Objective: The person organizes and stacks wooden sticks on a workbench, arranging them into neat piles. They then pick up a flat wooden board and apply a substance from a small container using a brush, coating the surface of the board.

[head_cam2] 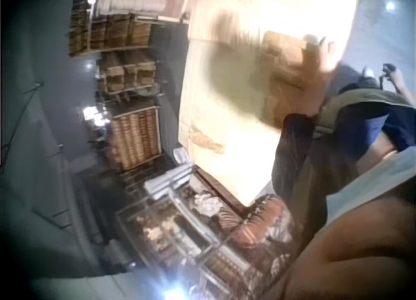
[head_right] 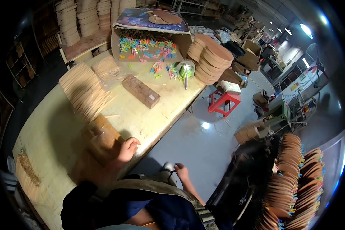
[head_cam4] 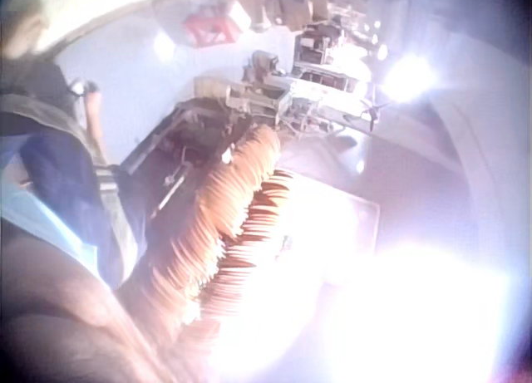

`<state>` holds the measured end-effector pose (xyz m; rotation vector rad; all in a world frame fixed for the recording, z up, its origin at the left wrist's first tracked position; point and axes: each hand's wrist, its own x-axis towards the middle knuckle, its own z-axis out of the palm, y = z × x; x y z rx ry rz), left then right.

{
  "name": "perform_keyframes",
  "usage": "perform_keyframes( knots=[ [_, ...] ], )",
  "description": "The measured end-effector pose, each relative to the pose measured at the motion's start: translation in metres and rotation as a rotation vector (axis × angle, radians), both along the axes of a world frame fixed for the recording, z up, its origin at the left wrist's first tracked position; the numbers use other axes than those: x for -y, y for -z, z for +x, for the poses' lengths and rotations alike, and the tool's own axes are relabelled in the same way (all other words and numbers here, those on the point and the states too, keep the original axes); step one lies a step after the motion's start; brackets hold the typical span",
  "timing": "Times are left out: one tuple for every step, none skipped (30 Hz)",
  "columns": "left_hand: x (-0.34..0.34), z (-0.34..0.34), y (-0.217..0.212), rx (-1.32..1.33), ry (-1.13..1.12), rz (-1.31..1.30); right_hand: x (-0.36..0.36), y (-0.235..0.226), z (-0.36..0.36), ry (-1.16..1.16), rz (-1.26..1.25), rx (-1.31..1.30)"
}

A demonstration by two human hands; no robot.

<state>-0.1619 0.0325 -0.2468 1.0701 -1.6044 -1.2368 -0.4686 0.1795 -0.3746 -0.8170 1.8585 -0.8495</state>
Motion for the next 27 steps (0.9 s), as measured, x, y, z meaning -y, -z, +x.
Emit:
perform_keyframes(
  knots=[
    [0.008, -0.005, 0.001, 0.005, -0.037, 0.072, 0.029, -0.003, -0.001, -0.028, -0.039, 0.023],
    [0.012, -0.011, -0.005, 0.004, -0.056, 0.116, 0.064, 0.008, -0.007, -0.065, -0.117, -0.074],
    [0.015, -0.01, -0.01, 0.015, -0.111, 0.159, 0.109, -0.048, 0.019, -0.127, -0.196, -0.138],
    [0.02, -0.018, -0.012, 0.013, -0.139, 0.2, 0.148, -0.056, 0.02, -0.168, -0.28, -0.24],
    [0.025, -0.018, -0.004, 0.014, -0.099, 0.057, 0.186, -0.072, 0.026, -0.219, -0.348, -0.304],
    [0.029, -0.023, 0.002, 0.009, -0.139, 0.109, 0.224, -0.089, 0.033, -0.314, -0.543, -0.378],
    [0.032, -0.03, 0.006, 0.003, -0.179, 0.168, 0.264, -0.1, 0.037, -0.411, -0.799, -0.574],
    [0.035, -0.04, 0.01, -0.015, -0.22, 0.227, 0.3, -0.11, 0.044, -0.446, -0.91, -0.632],
    [0.041, -0.051, 0.014, -0.099, -0.286, 0.246, 0.331, -0.123, 0.049, -0.523, -0.991, -0.641],
    [0.05, -0.064, 0.021, -0.112, -0.354, 0.297, 0.355, -0.13, 0.052, -0.566, -1.002, -0.704],
    [0.055, -0.074, 0.029, -0.12, -0.431, 0.355, 0.373, -0.142, 0.056, -0.674, -0.82, -0.753],
    [0.055, -0.081, 0.025, -0.117, -0.506, 0.421, 0.387, -0.148, 0.061, -0.789, -0.688, -0.795],
    [0.057, -0.093, 0.019, -0.046, -0.57, 0.437, 0.401, -0.14, 0.06, -0.874, -0.615, -0.769],
    [0.07, -0.109, 0.0, 0.026, -0.623, 0.442, 0.414, -0.133, 0.058, -0.946, -0.55, -0.751],
    [0.08, -0.122, -0.011, 0.092, -0.682, 0.445, 0.418, -0.131, 0.059, -1.002, -0.525, -0.73],
    [0.084, -0.126, -0.004, 0.084, -0.71, 0.444, 0.418, -0.129, 0.061, -1.053, -0.496, -0.711],
    [0.083, -0.131, 0.013, 0.069, -0.726, 0.445, 0.418, -0.13, 0.059, -1.097, -0.459, -0.701],
    [0.086, -0.138, 0.026, 0.048, -0.723, 0.447, 0.419, -0.13, 0.056, -1.092, -0.478, -0.673],
    [0.088, -0.141, 0.038, 0.031, -0.753, 0.417, 0.42, -0.13, 0.056, -1.082, -0.495, -0.645],
    [0.088, -0.147, 0.044, 0.013, -0.795, 0.388, 0.422, -0.129, 0.051, -1.083, -0.517, -0.614],
    [0.09, -0.151, 0.045, -0.001, -0.84, 0.352, 0.429, -0.121, 0.045, -1.042, -0.503, -0.484],
    [0.092, -0.157, 0.045, 0.036, -0.84, 0.333, 0.438, -0.104, 0.041, -0.996, -0.486, -0.356],
    [0.092, -0.161, 0.043, 0.075, -0.856, 0.307, 0.448, -0.088, 0.043, -0.959, -0.477, -0.223],
    [0.09, -0.165, 0.041, 0.114, -0.872, 0.288, 0.459, -0.071, 0.042, -0.907, -0.543, -0.257],
    [0.093, -0.166, 0.04, 0.16, -0.854, 0.314, 0.475, -0.051, 0.035, -0.838, -0.604, -0.298],
    [0.098, -0.167, 0.038, 0.203, -0.841, 0.335, 0.491, -0.042, 0.03, -0.773, -0.669, -0.339],
    [0.102, -0.169, 0.037, 0.24, -0.833, 0.353, 0.503, -0.051, 0.026, -0.835, -0.632, -0.528]
  ],
)
